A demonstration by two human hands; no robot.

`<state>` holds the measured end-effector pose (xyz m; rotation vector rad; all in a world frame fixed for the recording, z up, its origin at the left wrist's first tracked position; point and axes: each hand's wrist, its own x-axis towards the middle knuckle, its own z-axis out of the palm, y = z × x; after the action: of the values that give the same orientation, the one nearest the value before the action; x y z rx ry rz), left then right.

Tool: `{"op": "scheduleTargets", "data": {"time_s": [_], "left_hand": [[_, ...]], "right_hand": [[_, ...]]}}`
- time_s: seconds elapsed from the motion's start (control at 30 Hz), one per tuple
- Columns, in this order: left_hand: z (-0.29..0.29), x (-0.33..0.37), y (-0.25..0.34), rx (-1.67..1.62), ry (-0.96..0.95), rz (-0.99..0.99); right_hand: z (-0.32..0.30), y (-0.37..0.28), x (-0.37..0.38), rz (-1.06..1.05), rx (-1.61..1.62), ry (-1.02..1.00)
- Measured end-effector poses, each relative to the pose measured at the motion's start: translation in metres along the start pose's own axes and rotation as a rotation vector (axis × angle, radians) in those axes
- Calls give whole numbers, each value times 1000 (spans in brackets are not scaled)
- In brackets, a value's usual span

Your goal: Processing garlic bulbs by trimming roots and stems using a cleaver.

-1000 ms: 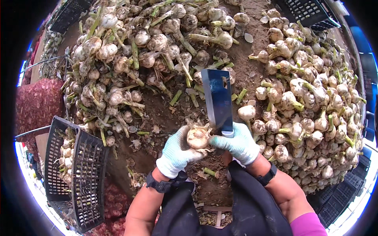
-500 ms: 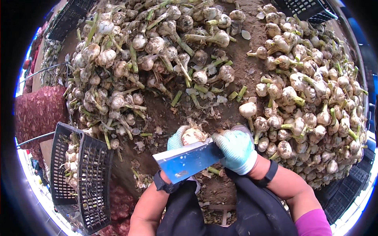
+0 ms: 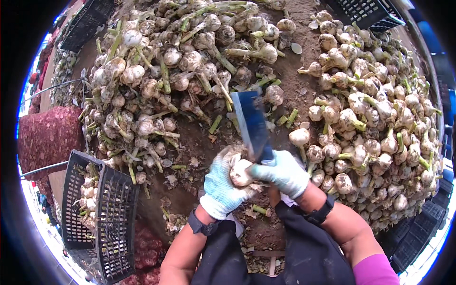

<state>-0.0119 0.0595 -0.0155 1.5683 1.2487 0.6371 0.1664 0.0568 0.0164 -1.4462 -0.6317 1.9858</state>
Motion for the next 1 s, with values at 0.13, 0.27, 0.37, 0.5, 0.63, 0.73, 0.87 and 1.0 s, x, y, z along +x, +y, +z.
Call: {"op": "scheduleTargets", "data": {"time_s": [0.13, 0.27, 0.37, 0.5, 0.63, 0.73, 0.87, 1.0], "left_hand": [[1, -5, 26, -338, 206, -97], [-13, -11, -7, -1058, -26, -606], [-8, -4, 9, -610, 31, -513], [-20, -10, -1, 14, 82, -33], [-41, 18, 19, -518, 196, -343], [-22, 46, 77, -704, -122, -116], [-4, 101, 63, 155, -254, 17], [11, 153, -18, 1121, -173, 381]], "right_hand": [[9, -7, -9, -104, -88, 73], [3, 1, -3, -410, -554, 127], [-4, 9, 0, -649, -863, 203], [-24, 29, 15, -719, -1085, 150], [-56, 51, 20, -320, -729, 449], [-67, 44, 18, -220, -343, 499], [-63, 33, 17, -156, -190, 542], [-61, 28, 14, -175, -58, 576]]}}
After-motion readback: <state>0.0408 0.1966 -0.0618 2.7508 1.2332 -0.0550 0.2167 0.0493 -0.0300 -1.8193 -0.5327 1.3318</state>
